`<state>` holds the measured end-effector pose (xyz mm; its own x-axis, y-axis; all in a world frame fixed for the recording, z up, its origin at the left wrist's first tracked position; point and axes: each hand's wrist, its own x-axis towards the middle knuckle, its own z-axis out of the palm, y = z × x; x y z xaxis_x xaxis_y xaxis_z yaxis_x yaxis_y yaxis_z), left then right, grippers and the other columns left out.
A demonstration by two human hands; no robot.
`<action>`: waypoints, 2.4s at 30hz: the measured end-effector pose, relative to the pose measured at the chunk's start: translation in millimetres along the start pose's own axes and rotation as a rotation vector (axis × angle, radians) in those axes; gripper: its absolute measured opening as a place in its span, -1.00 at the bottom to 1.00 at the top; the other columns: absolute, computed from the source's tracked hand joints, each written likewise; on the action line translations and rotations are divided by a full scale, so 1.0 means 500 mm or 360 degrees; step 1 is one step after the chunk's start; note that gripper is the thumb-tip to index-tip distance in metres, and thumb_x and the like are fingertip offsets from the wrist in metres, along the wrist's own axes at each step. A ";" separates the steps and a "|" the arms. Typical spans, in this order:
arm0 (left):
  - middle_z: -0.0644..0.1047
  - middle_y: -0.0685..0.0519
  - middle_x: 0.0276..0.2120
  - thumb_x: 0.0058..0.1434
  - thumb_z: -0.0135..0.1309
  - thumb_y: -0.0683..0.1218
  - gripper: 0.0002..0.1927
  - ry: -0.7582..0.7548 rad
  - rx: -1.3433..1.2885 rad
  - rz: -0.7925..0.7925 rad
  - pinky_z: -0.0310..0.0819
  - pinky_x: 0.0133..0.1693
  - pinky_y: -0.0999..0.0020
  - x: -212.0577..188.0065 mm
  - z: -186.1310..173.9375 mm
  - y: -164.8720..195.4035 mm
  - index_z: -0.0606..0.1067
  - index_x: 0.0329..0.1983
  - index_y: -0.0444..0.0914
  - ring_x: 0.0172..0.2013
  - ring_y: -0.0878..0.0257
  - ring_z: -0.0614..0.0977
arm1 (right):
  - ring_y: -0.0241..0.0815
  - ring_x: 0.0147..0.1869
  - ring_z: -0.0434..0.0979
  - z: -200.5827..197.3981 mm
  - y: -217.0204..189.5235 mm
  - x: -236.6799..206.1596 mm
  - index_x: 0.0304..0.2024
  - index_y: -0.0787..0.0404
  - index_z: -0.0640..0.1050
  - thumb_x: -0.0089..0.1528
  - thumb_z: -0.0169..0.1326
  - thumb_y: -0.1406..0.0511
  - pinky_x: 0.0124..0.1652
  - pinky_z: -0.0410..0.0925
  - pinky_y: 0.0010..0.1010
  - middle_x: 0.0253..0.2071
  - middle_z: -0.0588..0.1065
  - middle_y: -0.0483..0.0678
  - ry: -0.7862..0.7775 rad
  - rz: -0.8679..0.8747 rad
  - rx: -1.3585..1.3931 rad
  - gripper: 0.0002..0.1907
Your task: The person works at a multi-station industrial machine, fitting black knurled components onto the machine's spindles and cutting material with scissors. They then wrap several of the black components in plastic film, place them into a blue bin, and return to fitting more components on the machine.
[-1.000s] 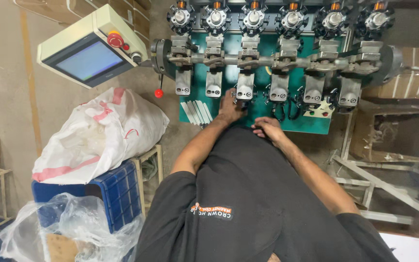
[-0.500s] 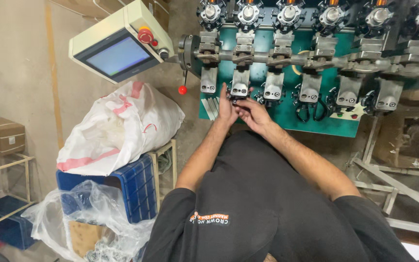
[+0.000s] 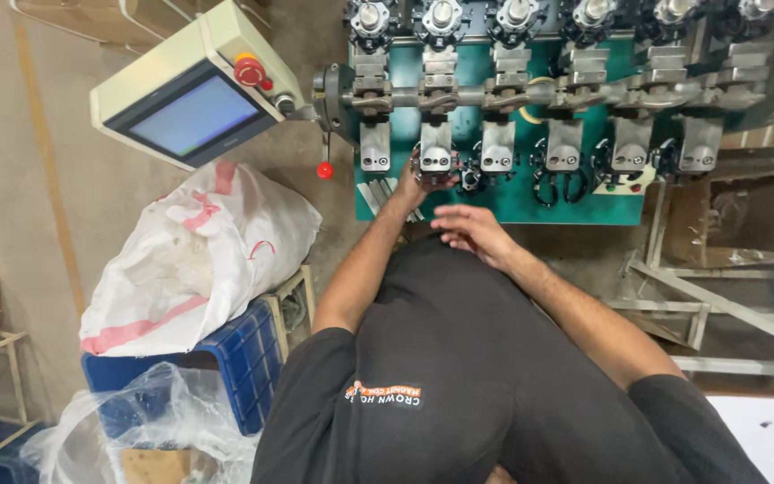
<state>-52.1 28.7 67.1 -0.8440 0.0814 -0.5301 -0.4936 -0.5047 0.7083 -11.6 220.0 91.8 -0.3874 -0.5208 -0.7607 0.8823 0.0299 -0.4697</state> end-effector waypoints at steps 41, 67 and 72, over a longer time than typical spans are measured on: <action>0.61 -0.19 0.02 0.44 -0.35 0.28 -0.27 -0.0340 -0.0589 -0.0012 0.63 -0.06 0.12 -0.085 -0.146 0.134 0.42 0.26 -0.40 -0.18 0.00 0.69 | -0.44 -0.49 0.44 0.226 -0.028 0.195 -0.19 0.30 0.59 0.25 0.17 0.39 -0.48 0.31 -0.61 -0.41 0.56 -0.19 -0.0190 0.0143 0.0881 -0.90; 0.64 -0.03 -0.38 0.38 -0.01 0.10 -0.65 0.1648 0.1278 0.0612 0.48 -0.31 0.23 -0.071 -0.185 0.211 0.62 -0.10 -0.24 -0.42 0.21 0.66 | -0.01 -0.25 0.61 -0.647 -0.564 -0.413 -0.11 0.30 0.67 0.37 0.23 -0.03 -0.18 0.46 -0.16 -0.36 0.60 0.11 0.1713 -0.0741 -0.2176 -0.52; 0.64 -0.01 -0.43 0.40 -0.07 0.09 -0.63 0.1632 0.1182 0.0436 0.50 -0.34 0.23 -0.082 -0.171 0.212 0.59 -0.12 -0.27 -0.48 0.23 0.68 | 0.02 -0.30 0.65 -0.669 -0.594 -0.403 -0.20 0.09 0.75 0.10 0.35 -0.21 -0.29 0.47 -0.12 -0.41 0.64 0.03 0.1712 -0.0144 -0.2911 -0.43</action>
<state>-51.8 -101.8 124.3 -0.5537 -0.8067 -0.2064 -0.6078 0.2221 0.7624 -285.2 601.2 235.0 -0.9539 -0.0164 -0.2996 -0.0792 0.9769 0.1986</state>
